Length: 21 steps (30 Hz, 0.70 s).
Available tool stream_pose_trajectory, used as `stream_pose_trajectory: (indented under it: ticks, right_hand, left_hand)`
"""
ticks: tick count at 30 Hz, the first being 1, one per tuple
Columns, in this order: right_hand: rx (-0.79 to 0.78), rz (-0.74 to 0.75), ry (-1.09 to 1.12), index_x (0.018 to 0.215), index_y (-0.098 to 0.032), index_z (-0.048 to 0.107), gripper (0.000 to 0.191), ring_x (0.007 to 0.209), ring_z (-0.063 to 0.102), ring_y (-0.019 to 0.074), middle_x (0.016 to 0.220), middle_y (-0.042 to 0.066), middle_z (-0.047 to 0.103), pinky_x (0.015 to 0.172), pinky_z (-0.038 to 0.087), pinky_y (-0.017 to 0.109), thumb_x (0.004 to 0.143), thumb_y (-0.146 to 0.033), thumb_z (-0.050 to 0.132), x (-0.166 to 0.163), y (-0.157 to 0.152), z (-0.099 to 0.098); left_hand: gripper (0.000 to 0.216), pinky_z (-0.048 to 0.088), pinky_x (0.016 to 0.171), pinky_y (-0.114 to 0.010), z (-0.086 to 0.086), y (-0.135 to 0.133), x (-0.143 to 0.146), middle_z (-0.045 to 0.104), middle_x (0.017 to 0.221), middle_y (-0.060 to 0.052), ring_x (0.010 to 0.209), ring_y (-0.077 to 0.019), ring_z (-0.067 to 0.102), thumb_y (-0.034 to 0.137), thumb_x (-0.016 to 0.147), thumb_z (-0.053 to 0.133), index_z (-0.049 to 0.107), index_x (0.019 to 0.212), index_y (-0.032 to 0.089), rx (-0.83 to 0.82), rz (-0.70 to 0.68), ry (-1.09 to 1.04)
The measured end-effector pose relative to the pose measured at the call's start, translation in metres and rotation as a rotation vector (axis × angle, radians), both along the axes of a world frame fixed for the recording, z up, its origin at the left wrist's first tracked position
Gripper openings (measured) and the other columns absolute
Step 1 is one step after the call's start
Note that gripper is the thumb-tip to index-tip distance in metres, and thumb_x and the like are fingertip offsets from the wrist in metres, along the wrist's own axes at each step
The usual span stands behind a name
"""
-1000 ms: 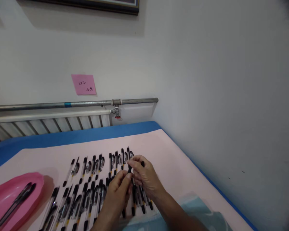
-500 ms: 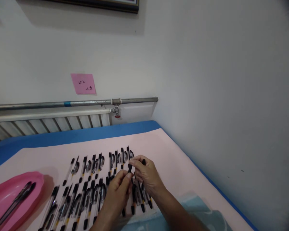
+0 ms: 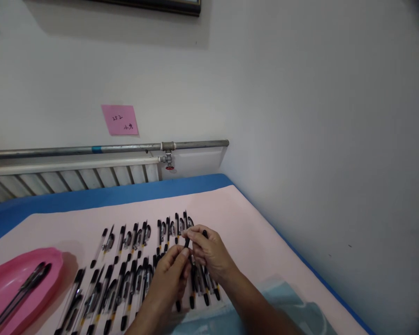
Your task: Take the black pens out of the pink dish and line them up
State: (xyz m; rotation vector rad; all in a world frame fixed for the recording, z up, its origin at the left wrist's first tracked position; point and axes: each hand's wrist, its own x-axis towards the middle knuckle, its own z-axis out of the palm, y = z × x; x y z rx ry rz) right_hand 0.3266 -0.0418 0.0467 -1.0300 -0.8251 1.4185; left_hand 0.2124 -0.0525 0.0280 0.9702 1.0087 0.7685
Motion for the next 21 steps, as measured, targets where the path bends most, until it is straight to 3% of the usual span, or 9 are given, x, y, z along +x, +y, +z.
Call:
stream_pose_trajectory:
  ticks: [3, 8, 12, 17, 21]
  right_hand:
    - [-0.02, -0.001, -0.003, 0.077, -0.016, 0.056, 0.024, 0.031, 0.021, 0.0016, 0.04, -0.011, 0.035, 0.031, 0.015, 0.016, 0.067, -0.036, 0.063, -0.001, 0.0, 0.001]
    - [-0.027, -0.089, -0.003, 0.064, -0.017, 0.049, 0.024, 0.032, 0.024, 0.0013, 0.04, -0.011, 0.032, 0.031, 0.015, 0.016, 0.061, -0.031, 0.069, -0.003, 0.001, -0.002]
    - [0.008, -0.054, 0.028, 0.078, -0.016, 0.057, 0.024, 0.031, 0.023, 0.0013, 0.046, -0.008, 0.043, 0.03, 0.015, 0.016, 0.067, -0.036, 0.063, 0.0, 0.002, -0.002]
    - [-0.003, -0.083, 0.007, 0.069, -0.016, 0.054, 0.02, 0.031, 0.021, 0.0014, 0.038, -0.012, 0.03, 0.03, 0.016, 0.015, 0.066, -0.033, 0.065, 0.001, 0.002, -0.004]
    - [0.031, -0.187, 0.013, 0.069, -0.016, 0.053, 0.02, 0.032, 0.024, 0.0003, 0.049, -0.007, 0.047, 0.03, 0.017, 0.015, 0.066, -0.032, 0.064, 0.007, 0.006, -0.004]
  left_hand:
    - [0.035, 0.011, 0.03, -0.013, 0.001, 0.0, 0.0, 0.035, 0.045, 0.011, 0.03, -0.0011, 0.018, 0.054, 0.069, 0.053, 0.043, 0.076, 0.021, 0.01, 0.017, 0.0]
    - [0.037, 0.01, 0.03, -0.014, -0.002, 0.002, 0.0, 0.035, 0.046, 0.012, 0.029, -0.001, 0.019, 0.056, 0.069, 0.052, 0.041, 0.075, 0.021, 0.04, -0.02, 0.004]
    - [0.036, 0.011, 0.032, -0.014, 0.0, 0.001, 0.0, 0.036, 0.049, 0.011, 0.03, -0.0003, 0.019, 0.055, 0.07, 0.051, 0.04, 0.072, 0.021, 0.032, -0.004, 0.029]
    - [0.036, 0.012, 0.031, -0.014, -0.002, 0.001, 0.0, 0.036, 0.049, 0.011, 0.03, -0.0009, 0.021, 0.056, 0.071, 0.049, 0.042, 0.073, 0.021, 0.066, -0.005, 0.082]
    - [0.035, 0.013, 0.031, -0.014, -0.007, 0.002, 0.001, 0.037, 0.047, 0.01, 0.03, -0.0014, 0.02, 0.055, 0.072, 0.048, 0.046, 0.077, 0.02, 0.107, -0.05, 0.098]
